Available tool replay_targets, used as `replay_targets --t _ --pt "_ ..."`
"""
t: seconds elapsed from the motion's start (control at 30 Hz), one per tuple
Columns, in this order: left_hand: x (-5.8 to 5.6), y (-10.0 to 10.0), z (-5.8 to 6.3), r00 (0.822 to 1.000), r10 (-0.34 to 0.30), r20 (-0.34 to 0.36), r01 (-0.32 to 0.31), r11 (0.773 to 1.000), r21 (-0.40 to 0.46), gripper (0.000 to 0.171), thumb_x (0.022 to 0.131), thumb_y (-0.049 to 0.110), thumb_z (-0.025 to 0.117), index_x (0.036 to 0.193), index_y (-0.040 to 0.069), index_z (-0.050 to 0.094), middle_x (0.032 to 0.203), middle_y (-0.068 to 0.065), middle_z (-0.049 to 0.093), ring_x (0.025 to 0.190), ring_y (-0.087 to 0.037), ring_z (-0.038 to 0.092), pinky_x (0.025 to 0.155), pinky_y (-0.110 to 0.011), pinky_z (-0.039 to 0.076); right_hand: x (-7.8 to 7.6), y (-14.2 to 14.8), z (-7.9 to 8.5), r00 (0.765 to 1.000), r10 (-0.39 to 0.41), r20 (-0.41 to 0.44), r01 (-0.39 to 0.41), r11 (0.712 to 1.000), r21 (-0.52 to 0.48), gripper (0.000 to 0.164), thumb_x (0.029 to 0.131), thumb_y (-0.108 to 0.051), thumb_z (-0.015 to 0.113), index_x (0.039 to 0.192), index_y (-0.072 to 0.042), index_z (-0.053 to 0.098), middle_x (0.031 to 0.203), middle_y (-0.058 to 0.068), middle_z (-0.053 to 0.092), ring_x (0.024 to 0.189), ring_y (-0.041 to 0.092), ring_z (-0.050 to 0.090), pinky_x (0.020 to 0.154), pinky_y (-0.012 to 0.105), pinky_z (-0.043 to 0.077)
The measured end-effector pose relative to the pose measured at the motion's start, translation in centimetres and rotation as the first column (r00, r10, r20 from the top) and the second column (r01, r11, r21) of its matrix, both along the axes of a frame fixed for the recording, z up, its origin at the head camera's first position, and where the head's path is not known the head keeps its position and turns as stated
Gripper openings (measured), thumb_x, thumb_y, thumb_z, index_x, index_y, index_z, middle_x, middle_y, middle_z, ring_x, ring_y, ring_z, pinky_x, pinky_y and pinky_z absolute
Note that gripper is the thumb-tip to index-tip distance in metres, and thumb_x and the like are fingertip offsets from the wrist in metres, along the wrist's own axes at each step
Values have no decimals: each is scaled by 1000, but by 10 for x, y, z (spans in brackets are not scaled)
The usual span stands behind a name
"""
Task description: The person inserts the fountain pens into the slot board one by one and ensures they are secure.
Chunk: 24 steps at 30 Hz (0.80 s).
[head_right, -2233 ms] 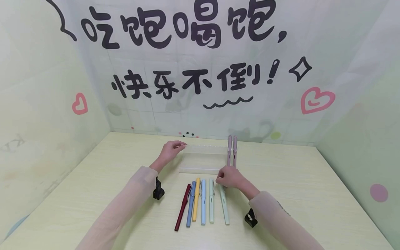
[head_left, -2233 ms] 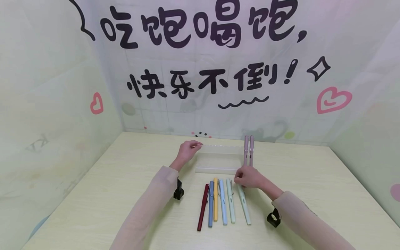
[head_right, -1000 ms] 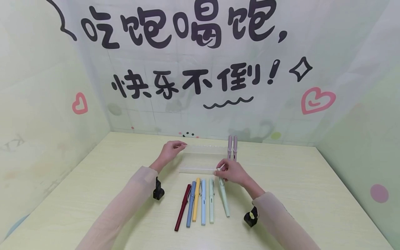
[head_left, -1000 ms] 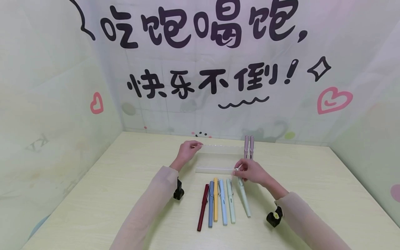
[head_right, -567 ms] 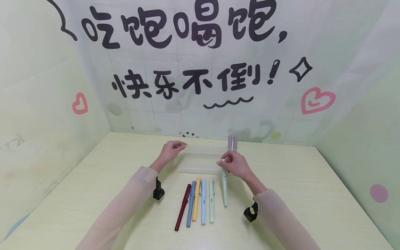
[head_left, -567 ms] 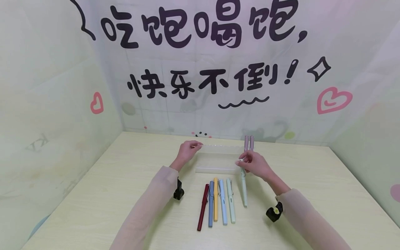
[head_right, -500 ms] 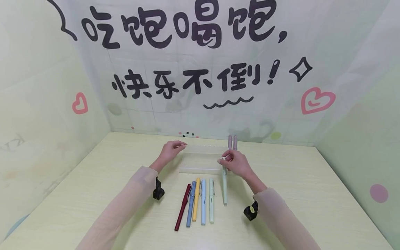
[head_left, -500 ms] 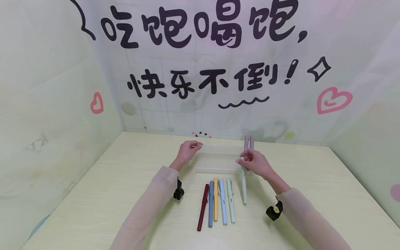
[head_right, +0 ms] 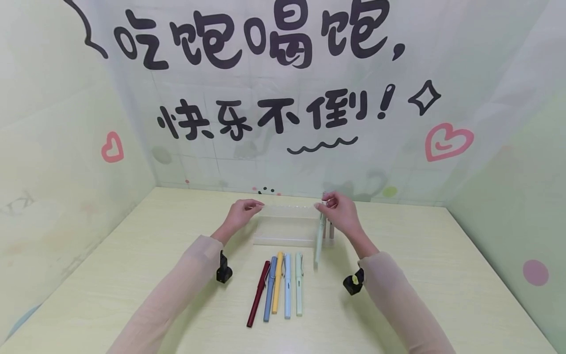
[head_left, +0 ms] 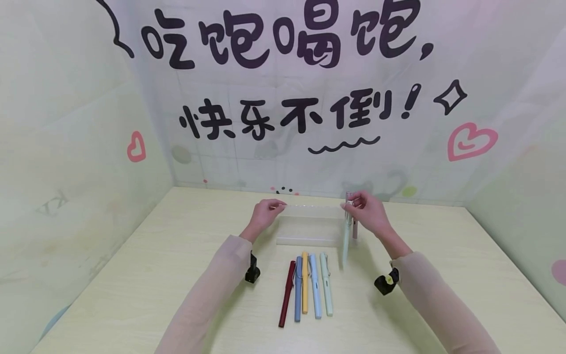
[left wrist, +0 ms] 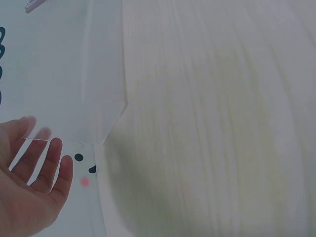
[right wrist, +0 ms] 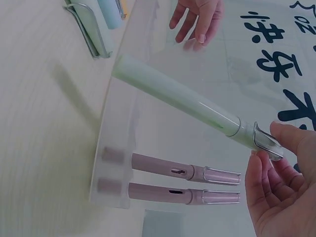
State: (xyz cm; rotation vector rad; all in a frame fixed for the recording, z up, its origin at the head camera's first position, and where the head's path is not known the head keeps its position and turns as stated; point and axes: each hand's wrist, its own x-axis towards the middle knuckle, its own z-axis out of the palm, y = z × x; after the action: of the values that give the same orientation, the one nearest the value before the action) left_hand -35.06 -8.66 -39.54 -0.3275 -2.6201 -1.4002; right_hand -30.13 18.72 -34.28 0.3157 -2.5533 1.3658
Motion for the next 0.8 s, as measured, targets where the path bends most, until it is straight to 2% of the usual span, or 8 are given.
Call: replay_targets --t 0.1,0.37,0.57,0.8 --pt "0 0 0 1000 -5 -3 5 1000 7 20 88 16 55 99 4 66 99 -9 63 89 -22 57 74 -33 47 -3 0 4 1000 -13 -24 12 1000 -20 27 81 -18 64 97 2 55 79 12 56 63 20 55 51 26 46" --pt "-1 -1 -1 1000 -9 -6 9 1000 0 20 89 16 54 100 4 66 102 -10 62 90 -23 57 76 -33 46 -10 -3 14 995 -84 -61 82 996 -36 28 82 -18 63 99 2 54 85 14 56 75 22 52 59 27 44" --pt "1 0 1 1000 -5 -4 5 1000 -4 20 88 16 55 99 4 66 101 -10 62 90 -23 57 75 -33 47 -15 -5 17 989 -121 -90 116 992 -57 29 81 -18 64 100 3 54 85 13 55 75 22 53 62 28 44" --pt "2 0 2 1000 1 7 -1 1000 -4 20 88 17 55 99 5 66 102 -10 61 91 -23 57 76 -34 46 -19 -8 18 974 -159 -164 153 987 -48 27 81 -19 64 97 1 55 84 13 57 74 23 55 64 29 44"
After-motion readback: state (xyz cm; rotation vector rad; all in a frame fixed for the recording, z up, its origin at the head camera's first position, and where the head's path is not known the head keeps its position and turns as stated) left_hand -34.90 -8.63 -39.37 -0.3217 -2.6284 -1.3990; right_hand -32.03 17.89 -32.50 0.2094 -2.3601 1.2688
